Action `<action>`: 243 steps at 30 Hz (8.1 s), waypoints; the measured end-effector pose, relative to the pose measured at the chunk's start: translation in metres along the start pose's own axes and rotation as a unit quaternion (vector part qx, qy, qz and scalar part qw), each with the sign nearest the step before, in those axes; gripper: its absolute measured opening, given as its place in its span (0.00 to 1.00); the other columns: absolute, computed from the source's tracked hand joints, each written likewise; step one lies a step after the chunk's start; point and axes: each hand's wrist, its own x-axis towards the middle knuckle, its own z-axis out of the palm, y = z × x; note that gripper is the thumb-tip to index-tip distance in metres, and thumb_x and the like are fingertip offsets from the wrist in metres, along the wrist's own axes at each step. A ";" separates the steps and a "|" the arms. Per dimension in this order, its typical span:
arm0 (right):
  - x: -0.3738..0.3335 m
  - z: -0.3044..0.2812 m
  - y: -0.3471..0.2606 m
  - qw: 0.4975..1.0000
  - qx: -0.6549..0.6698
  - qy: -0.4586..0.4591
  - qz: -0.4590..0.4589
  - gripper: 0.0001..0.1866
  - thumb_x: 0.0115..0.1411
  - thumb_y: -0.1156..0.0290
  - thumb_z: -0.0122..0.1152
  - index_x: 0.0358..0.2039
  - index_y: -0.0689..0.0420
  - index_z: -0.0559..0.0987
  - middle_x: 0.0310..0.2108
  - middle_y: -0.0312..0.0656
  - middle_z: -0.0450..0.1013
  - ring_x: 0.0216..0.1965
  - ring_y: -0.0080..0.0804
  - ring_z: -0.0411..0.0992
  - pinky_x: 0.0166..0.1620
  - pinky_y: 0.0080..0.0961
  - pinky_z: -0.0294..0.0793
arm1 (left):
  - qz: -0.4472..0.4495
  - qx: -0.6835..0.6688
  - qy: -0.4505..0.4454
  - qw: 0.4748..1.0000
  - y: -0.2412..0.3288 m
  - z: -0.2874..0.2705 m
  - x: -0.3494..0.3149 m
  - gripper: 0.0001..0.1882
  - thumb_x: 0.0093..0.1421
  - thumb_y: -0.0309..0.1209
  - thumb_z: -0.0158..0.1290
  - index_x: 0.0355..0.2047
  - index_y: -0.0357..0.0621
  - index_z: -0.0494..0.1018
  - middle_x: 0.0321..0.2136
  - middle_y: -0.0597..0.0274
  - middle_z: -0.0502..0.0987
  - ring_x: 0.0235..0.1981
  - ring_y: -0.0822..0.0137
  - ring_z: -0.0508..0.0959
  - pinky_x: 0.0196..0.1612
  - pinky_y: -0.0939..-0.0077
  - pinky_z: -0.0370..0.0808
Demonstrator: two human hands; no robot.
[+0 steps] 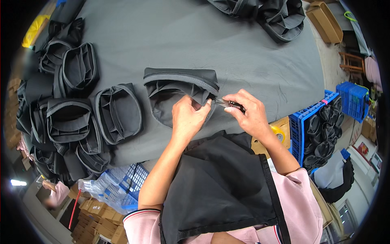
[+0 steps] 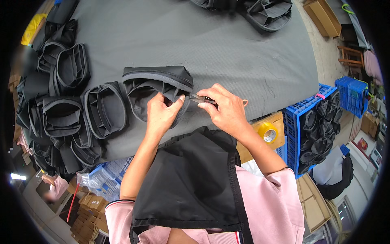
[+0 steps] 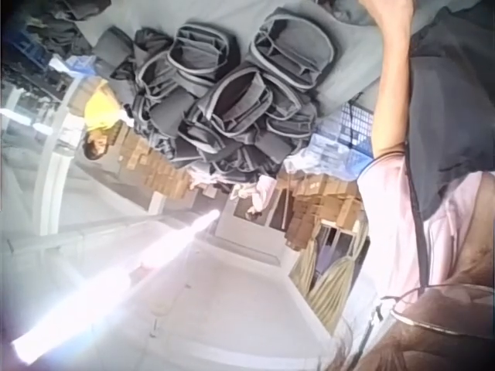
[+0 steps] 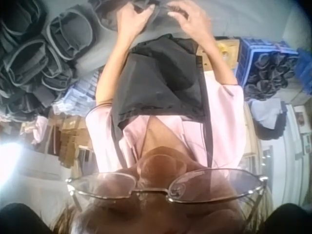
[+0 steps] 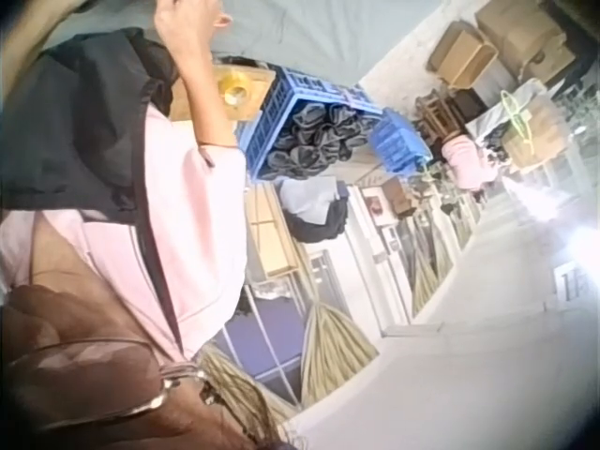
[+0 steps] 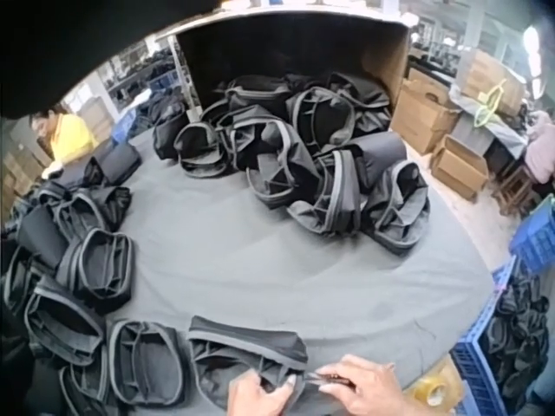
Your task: The recorder uses small scissors to trim threads and inspect black fabric sleeves or covers at a manufacturing station.
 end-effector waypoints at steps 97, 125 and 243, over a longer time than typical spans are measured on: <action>-0.023 0.019 -0.010 0.995 0.025 0.037 -0.086 0.12 0.47 0.74 0.62 0.35 0.56 0.75 0.28 0.38 0.67 0.24 0.33 0.69 0.28 0.25 0.69 | -0.078 -0.374 -0.308 0.871 -0.029 -0.015 -0.015 0.17 0.47 0.20 0.61 0.36 0.44 0.67 0.34 0.70 0.70 0.38 0.78 0.71 0.43 0.82 0.70; -0.025 0.019 -0.010 0.966 -0.051 0.110 -0.227 0.13 0.43 0.76 0.64 0.33 0.56 0.77 0.23 0.37 0.67 0.21 0.35 0.67 0.26 0.26 0.67 | -0.091 -0.405 -0.293 0.861 -0.022 -0.023 -0.018 0.17 0.44 0.22 0.64 0.30 0.42 0.66 0.29 0.71 0.68 0.32 0.79 0.69 0.39 0.83 0.70; 0.034 0.073 0.003 0.964 0.197 0.177 -0.012 0.20 0.44 0.84 0.58 0.41 0.61 0.74 0.35 0.40 0.73 0.38 0.28 0.72 0.43 0.23 0.71 | -0.106 -0.349 -0.199 0.909 -0.002 -0.026 0.038 0.21 0.57 0.39 0.54 0.40 0.27 0.70 0.34 0.51 0.76 0.35 0.65 0.77 0.43 0.73 0.75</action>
